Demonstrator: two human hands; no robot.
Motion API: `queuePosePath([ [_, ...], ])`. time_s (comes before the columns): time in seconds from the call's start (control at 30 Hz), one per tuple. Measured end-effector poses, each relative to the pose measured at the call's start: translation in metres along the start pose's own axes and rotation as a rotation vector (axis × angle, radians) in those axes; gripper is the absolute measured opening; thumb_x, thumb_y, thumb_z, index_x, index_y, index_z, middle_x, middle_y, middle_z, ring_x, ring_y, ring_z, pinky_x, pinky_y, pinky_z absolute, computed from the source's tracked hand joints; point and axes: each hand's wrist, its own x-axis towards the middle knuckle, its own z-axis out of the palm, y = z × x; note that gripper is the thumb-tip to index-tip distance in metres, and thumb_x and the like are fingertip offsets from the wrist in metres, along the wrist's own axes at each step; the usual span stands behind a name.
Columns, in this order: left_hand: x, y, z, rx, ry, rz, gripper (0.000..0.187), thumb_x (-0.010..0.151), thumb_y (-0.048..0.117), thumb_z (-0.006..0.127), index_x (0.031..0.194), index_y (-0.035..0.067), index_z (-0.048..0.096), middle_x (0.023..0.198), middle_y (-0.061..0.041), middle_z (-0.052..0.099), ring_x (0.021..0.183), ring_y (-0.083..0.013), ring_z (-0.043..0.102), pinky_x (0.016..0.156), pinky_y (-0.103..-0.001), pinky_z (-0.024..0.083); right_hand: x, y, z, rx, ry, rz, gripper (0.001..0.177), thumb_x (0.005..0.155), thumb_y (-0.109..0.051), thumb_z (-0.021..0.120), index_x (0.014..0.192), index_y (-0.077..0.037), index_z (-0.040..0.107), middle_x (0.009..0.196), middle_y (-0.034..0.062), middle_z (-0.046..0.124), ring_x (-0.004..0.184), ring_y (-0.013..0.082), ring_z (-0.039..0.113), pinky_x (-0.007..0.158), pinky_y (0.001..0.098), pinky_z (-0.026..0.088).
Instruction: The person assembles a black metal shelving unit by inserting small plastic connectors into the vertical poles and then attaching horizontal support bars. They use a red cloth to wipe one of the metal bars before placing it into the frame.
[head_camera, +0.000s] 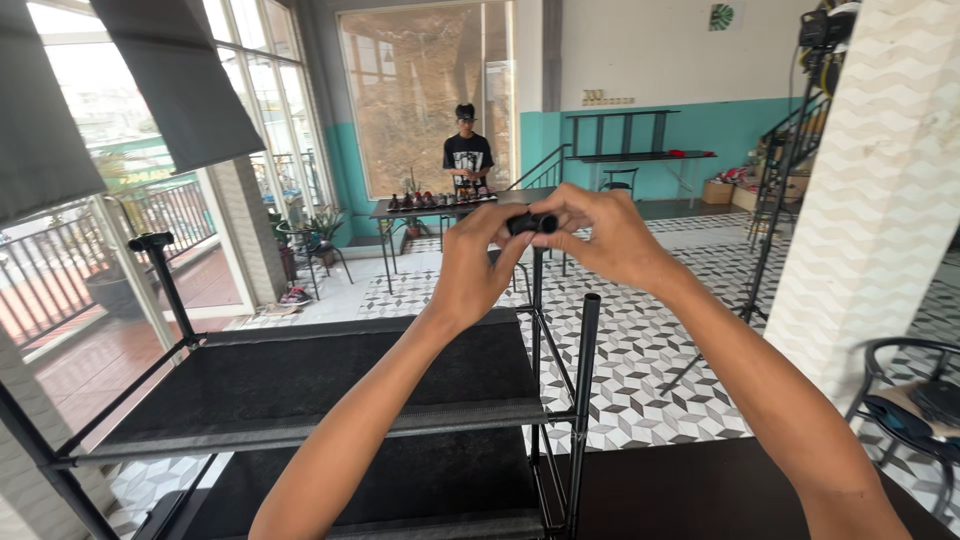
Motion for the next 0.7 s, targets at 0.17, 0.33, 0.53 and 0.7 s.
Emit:
queuePosePath([
  [0.17,0.014,-0.031,0.03,-0.059,0.035,-0.048,0.031,0.088,-0.001,0.076,0.118,-0.003,0.069,0.096,-0.015,0.073,0.073,-0.0171,0.068,0.07,-0.03,0.058,0.008,0.043,0.003,0.118,0.023,0.045,0.029,0.089,-0.01,0.077,0.115,-0.002,0.068,0.103,0.0106,0.079,0.097,0.018,0.078,0.091,0.0332,0.063],
  [0.33,0.02,-0.069,0.06,-0.151,0.056,-0.182,0.029,0.088,-0.001,0.076,0.115,-0.003,0.069,0.096,-0.013,0.078,0.082,-0.0119,0.077,0.074,-0.025,0.063,0.017,0.084,0.013,0.154,0.013,0.071,0.031,0.088,-0.008,0.078,0.116,0.002,0.067,0.103,0.0128,0.077,0.097,0.0175,0.077,0.091,0.0321,0.063],
  [0.53,0.023,-0.108,0.087,-0.14,0.044,-0.295,0.031,0.087,0.0,0.078,0.116,-0.004,0.068,0.092,-0.012,0.079,0.08,-0.01,0.077,0.071,-0.024,0.061,0.021,0.118,0.024,0.17,0.032,0.088,0.03,0.089,-0.007,0.078,0.115,0.003,0.067,0.11,0.0141,0.076,0.097,0.0187,0.075,0.092,0.0324,0.062],
  [0.7,0.021,-0.132,0.103,-0.192,0.056,-0.385,0.032,0.091,0.004,0.077,0.12,-0.005,0.068,0.091,-0.01,0.08,0.08,-0.0079,0.073,0.07,-0.022,0.058,0.024,0.136,0.031,0.189,0.059,0.006,0.039,0.091,-0.005,0.076,0.128,-0.001,0.064,0.117,0.0162,0.074,0.103,0.0206,0.073,0.091,0.0343,0.06],
])
